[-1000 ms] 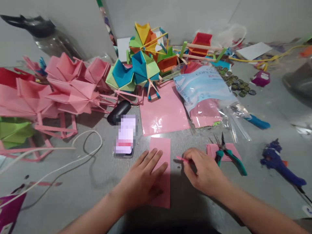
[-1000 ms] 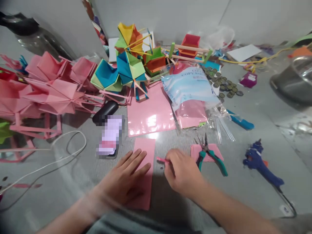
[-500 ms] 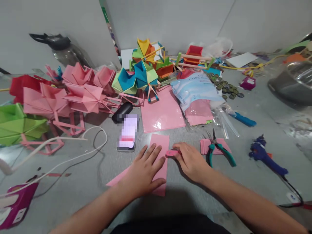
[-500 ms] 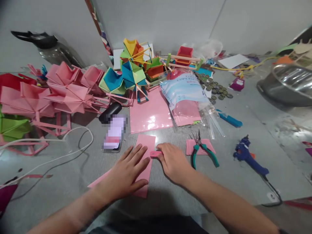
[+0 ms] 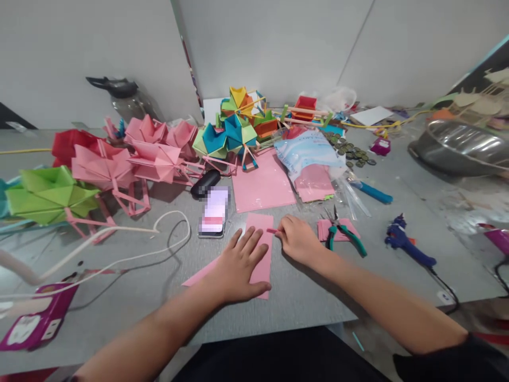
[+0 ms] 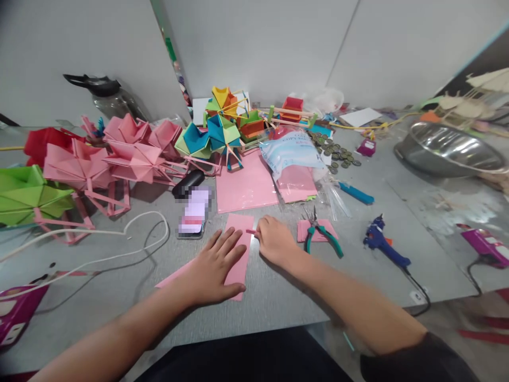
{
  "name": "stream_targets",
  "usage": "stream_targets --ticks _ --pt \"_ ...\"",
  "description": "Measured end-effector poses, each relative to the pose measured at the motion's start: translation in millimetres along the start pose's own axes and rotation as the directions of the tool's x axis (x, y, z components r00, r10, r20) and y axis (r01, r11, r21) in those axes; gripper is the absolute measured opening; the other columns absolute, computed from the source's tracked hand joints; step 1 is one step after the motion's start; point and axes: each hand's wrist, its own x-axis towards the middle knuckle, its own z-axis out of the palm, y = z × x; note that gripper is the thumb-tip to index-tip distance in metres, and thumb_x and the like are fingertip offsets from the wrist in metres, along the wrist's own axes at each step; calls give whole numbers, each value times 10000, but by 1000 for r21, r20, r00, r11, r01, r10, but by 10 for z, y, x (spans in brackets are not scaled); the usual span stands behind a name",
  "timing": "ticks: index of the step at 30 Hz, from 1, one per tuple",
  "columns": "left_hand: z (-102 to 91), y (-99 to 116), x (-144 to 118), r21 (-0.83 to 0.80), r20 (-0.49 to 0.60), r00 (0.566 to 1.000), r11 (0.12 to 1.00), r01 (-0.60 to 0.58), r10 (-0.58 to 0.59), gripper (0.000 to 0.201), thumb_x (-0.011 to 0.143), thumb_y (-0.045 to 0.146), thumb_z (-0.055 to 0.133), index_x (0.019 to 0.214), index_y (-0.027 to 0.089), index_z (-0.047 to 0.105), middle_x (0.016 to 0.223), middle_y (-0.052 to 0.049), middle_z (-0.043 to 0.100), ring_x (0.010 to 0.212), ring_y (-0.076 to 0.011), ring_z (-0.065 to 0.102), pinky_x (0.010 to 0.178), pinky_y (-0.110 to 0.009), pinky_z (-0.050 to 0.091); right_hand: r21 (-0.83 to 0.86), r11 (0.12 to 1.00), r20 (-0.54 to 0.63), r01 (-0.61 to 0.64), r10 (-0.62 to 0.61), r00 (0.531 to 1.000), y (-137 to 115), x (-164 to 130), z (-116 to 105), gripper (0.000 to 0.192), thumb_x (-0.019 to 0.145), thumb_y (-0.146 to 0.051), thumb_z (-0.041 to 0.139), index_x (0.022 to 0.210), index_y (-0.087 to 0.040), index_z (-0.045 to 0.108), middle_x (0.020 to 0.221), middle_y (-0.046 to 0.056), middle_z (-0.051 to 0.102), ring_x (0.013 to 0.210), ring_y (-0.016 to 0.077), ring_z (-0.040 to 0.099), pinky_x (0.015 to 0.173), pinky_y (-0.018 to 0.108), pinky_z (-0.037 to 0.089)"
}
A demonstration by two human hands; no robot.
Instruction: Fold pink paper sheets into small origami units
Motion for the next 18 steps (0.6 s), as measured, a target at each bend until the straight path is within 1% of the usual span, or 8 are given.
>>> stream_targets --ticks 6,11,15,18 --pt "36 -7 2 16 -18 1000 1000 2 -2 921 960 808 588 1614 164 501 1843 -205 235 1730 -431 144 1391 -622 108 -55 996 1 -67 68 998 2 220 -28 112 1034 -146 607 940 -208 604 1002 95 711 924 238 649 804 341 435" --pt "67 -20 19 20 -37 999 1000 3 -2 920 966 814 567 1627 178 488 1846 -199 230 1728 -430 154 1388 -615 117 -111 985 -15 -136 135 991 -20 358 -22 40 1048 -162 611 1023 -176 639 1072 132 728 995 264 681 841 347 451" --pt "75 -23 23 27 -47 999 1000 7 -6 911 970 804 572 1627 180 481 1843 -200 240 1723 -429 175 1382 -614 136 -157 968 -53 -198 192 980 -24 443 -50 94 1076 -161 567 1121 -147 648 1168 180 731 1045 285 694 848 353 453" --pt "67 -17 35 26 -51 999 1000 11 -9 897 971 806 582 1610 184 491 1837 -207 257 1720 -433 184 1377 -619 154 -173 965 -61 -197 189 980 -7 439 -130 115 1076 -154 560 1135 -149 658 1175 180 741 1047 285 698 833 350 451"
